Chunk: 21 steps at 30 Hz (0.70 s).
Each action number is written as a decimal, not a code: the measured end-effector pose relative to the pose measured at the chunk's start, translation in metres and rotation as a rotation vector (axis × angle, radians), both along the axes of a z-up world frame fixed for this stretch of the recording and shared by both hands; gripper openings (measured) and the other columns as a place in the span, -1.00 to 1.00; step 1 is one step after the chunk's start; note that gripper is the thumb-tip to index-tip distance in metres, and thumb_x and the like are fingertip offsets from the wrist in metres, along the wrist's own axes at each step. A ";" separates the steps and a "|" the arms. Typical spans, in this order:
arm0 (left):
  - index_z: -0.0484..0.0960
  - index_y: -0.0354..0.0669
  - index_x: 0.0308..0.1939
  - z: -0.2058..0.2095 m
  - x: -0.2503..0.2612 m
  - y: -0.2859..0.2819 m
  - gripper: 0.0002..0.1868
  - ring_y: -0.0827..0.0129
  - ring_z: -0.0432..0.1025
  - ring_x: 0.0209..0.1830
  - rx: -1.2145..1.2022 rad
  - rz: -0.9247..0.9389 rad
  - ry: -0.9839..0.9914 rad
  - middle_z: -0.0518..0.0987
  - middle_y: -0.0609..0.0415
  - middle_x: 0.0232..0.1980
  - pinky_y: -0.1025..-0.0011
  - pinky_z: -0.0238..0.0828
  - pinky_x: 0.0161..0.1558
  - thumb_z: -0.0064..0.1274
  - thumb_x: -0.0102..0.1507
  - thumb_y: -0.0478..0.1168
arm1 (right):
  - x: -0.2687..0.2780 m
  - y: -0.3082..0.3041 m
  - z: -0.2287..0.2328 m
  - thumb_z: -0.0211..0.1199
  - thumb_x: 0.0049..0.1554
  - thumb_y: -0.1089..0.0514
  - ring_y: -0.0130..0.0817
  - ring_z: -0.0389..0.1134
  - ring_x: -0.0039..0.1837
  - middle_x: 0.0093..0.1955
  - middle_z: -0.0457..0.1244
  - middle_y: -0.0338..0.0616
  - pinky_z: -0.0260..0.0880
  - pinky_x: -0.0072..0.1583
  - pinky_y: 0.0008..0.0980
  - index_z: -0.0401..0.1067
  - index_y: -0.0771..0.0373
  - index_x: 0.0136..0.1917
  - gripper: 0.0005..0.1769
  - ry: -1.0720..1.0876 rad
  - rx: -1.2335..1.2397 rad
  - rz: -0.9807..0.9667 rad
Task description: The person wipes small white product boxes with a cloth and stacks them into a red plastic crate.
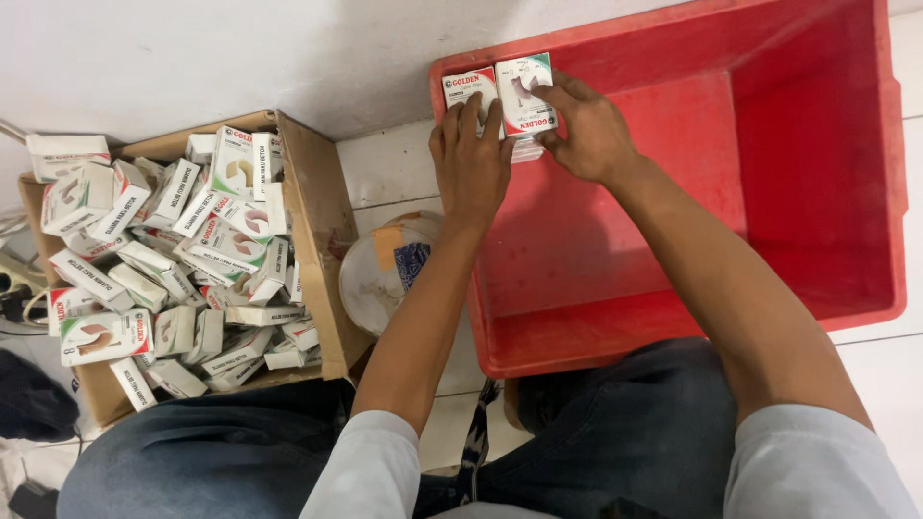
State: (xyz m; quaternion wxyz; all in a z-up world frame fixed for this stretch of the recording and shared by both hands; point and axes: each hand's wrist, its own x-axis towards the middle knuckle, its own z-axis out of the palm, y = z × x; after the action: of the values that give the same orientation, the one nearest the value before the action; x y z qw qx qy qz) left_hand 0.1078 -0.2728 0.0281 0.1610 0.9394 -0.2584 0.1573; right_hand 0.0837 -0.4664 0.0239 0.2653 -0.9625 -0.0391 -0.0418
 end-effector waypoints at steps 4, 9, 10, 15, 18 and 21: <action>0.45 -0.06 0.26 -0.013 0.003 0.004 -0.41 0.15 0.23 0.32 -0.034 0.002 0.013 0.35 0.01 0.33 0.15 0.22 0.23 0.28 0.21 -0.03 | -0.003 0.009 0.049 0.31 0.01 0.10 0.08 -0.05 0.53 0.56 -0.07 0.12 0.23 0.21 0.26 0.02 0.01 0.51 -0.14 0.274 0.003 -0.039; 0.37 -0.18 0.28 -0.029 -0.001 0.026 -0.39 0.03 0.24 0.38 -0.468 -0.176 0.082 0.36 -0.07 0.33 -0.07 0.15 0.39 0.27 0.19 -0.26 | -0.023 0.011 0.071 0.29 -0.03 0.11 0.25 -0.05 0.49 0.53 -0.06 0.21 0.27 0.15 0.35 0.02 0.18 0.50 -0.12 0.208 -0.175 -0.032; 0.37 -0.18 0.28 -0.032 -0.001 0.036 -0.39 0.03 0.24 0.38 -0.470 -0.159 0.071 0.36 -0.07 0.33 -0.07 0.15 0.39 0.27 0.19 -0.26 | -0.028 0.012 0.071 0.29 -0.03 0.11 0.25 -0.05 0.49 0.53 -0.06 0.21 0.27 0.15 0.35 0.02 0.18 0.50 -0.12 0.200 -0.179 -0.014; 0.35 -0.18 0.33 -0.008 0.020 0.113 -0.36 0.01 0.21 0.39 -0.239 -0.548 0.461 0.26 -0.12 0.41 0.17 0.17 0.34 0.07 0.14 -0.31 | -0.042 0.036 0.073 0.30 0.03 0.08 0.20 0.12 0.36 0.41 0.11 0.20 0.36 0.03 0.22 0.21 0.22 0.43 -0.27 0.000 -0.360 0.054; 0.45 -0.03 0.24 0.056 0.035 0.175 -0.45 -0.11 0.42 0.17 0.008 -0.493 0.452 0.48 -0.09 0.19 -0.07 0.35 0.06 0.17 0.16 -0.19 | -0.043 0.073 0.076 0.40 -0.03 0.04 0.12 0.27 0.23 0.28 0.19 0.08 0.37 0.11 0.01 0.40 0.17 0.36 -0.32 -0.254 -0.448 0.124; 0.48 -0.03 0.24 0.100 0.050 0.250 -0.49 -0.05 0.41 0.19 0.097 -0.370 0.460 0.52 -0.05 0.18 -0.05 0.28 0.11 0.15 0.20 -0.15 | -0.034 0.133 0.073 0.37 -0.01 0.04 0.10 0.30 0.23 0.23 0.24 0.03 0.34 0.13 -0.04 0.47 0.13 0.26 -0.45 -0.315 -0.337 0.207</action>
State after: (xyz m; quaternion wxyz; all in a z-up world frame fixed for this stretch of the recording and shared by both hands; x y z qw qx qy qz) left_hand 0.1581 -0.0224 0.1276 0.1963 0.8939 -0.3893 -0.1040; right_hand 0.0493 -0.3330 0.0969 0.0945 -0.9656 -0.1848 -0.1567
